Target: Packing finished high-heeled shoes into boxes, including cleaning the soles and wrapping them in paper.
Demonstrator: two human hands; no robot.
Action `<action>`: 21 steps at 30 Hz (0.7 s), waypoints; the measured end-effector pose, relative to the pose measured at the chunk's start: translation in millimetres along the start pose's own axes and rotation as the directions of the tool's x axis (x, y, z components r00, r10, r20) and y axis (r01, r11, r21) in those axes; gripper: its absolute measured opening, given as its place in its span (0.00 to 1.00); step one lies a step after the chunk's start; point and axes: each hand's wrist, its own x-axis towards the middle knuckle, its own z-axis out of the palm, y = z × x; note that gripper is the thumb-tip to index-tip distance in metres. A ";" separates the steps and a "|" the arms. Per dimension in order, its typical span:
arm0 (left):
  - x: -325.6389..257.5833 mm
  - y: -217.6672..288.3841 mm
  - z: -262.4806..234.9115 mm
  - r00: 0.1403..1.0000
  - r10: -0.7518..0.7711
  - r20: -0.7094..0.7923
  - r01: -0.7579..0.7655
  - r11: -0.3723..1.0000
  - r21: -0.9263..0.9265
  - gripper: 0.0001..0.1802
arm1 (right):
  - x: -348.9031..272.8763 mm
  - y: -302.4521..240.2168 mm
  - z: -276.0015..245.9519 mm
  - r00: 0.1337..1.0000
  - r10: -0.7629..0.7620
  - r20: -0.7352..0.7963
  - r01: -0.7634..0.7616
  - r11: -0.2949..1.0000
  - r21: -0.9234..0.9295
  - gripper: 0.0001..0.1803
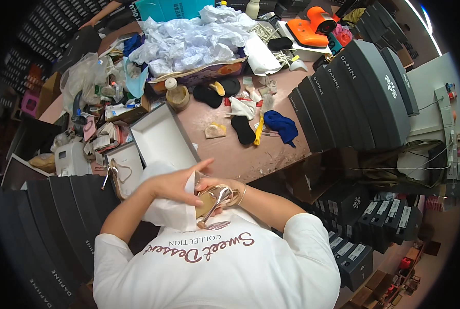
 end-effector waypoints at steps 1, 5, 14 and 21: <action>4.5 -18.2 13.1 0.999 0.035 0.002 -0.034 0.977 -0.211 0.60 | -0.8 -7.0 4.7 0.986 0.003 -0.169 -0.011 0.999 -0.049 0.21; -3.7 -47.9 36.4 0.968 -0.060 -0.243 -0.044 0.915 -0.401 0.48 | -27.7 -36.8 -41.5 0.988 -0.057 -0.142 -0.022 0.867 -0.498 0.19; -18.9 -55.2 22.9 0.843 -0.377 -0.384 -0.208 0.429 -0.879 0.27 | -18.1 -212.8 -104.5 0.250 -0.968 0.005 -0.304 -0.083 -0.949 0.21; -11.6 -55.3 14.8 0.758 -0.411 -0.507 -0.392 0.335 -0.857 0.30 | 36.0 -280.5 -165.0 0.243 -0.968 0.065 -0.645 -0.211 -0.735 0.11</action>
